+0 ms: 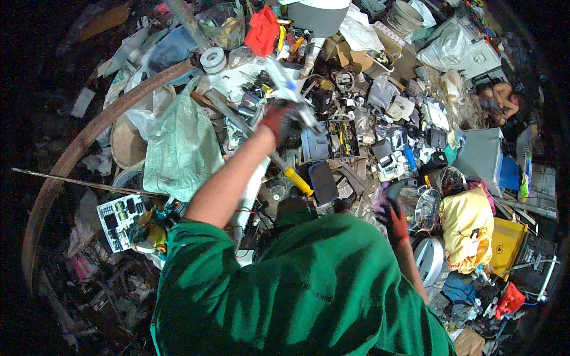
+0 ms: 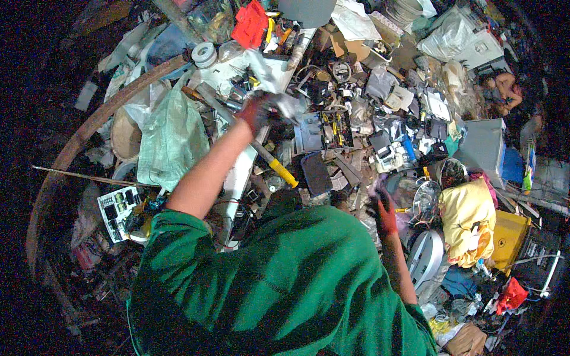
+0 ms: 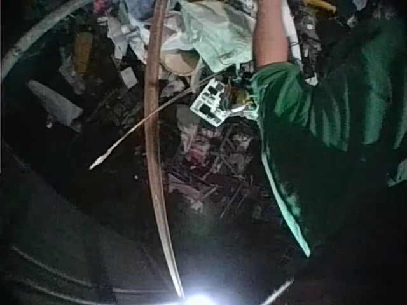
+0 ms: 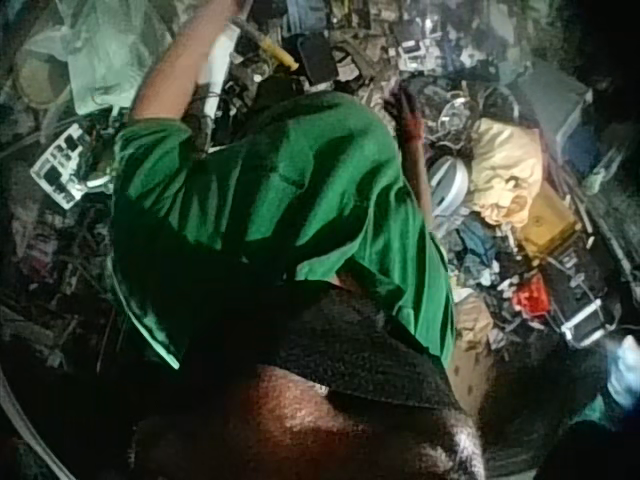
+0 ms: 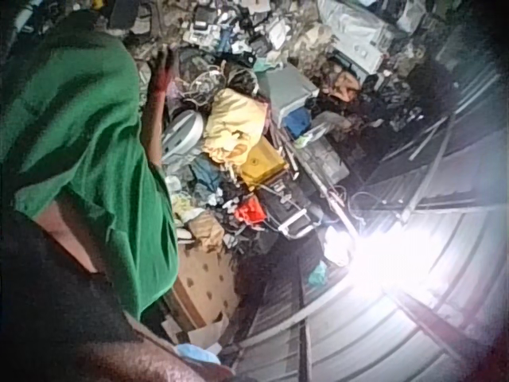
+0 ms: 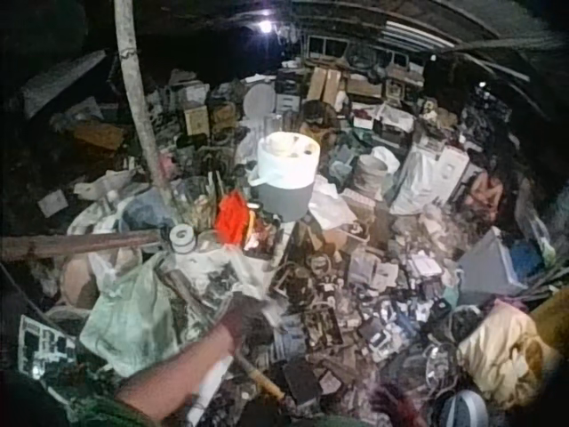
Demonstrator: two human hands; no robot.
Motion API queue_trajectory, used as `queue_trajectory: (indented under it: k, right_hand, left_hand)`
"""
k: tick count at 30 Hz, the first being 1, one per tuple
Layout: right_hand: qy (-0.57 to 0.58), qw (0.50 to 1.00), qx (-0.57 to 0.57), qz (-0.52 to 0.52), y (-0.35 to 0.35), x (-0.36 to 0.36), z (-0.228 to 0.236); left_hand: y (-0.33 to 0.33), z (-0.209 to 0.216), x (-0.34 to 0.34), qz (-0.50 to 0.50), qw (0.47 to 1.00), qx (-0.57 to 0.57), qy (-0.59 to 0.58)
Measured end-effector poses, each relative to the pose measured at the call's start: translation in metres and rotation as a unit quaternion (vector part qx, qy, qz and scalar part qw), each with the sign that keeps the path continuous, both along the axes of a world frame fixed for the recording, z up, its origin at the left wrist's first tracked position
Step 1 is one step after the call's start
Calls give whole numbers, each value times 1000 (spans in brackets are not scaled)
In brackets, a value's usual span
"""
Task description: The person uses a screwdriver and pliers to disassemble a circuit board and other electronic components from a pile of scrap.
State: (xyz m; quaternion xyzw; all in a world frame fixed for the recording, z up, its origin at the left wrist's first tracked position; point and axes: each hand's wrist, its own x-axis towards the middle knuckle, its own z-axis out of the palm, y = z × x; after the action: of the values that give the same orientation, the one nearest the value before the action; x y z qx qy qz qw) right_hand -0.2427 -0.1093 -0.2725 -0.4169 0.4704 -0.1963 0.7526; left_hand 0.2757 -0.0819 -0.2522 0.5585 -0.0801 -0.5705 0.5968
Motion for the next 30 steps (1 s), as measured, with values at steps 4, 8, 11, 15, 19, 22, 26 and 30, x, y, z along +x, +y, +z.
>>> queue_trajectory:
  k: [4, 8, 11, 15, 19, 22, 26, 30]
  right_hand:
    - [-48, 985, -130, 99, -31, 144, 63]
    - [2, 974, -167, 153, -62, 214, 60]
    - [2, 966, -196, 166, -73, 230, 32]
    - [-58, 993, -78, 61, -89, 238, 3]
    - [-74, 995, -11, 64, -104, 249, -8]
    - [-25, 998, -32, 48, -114, 266, -14]
    - [16, 992, -61, 110, -140, 310, -23]
    - [-26, 980, -68, 184, -160, 362, -32]
  left_hand:
    - [-35, -61, -101, -17, 998, 55, 5]
    - [-45, -68, -143, -69, 971, 77, -214]
    - [-40, -44, -129, -134, 940, 129, -287]
    - [-37, -19, -60, -243, 869, 126, -413]
    - [-55, -17, 18, -260, 579, 198, -747]
    - [-64, -24, 81, -298, 500, 216, -784]
    - [-63, -33, 129, -350, 491, 279, -748]
    - [-37, -31, 159, -281, 571, 336, -695]
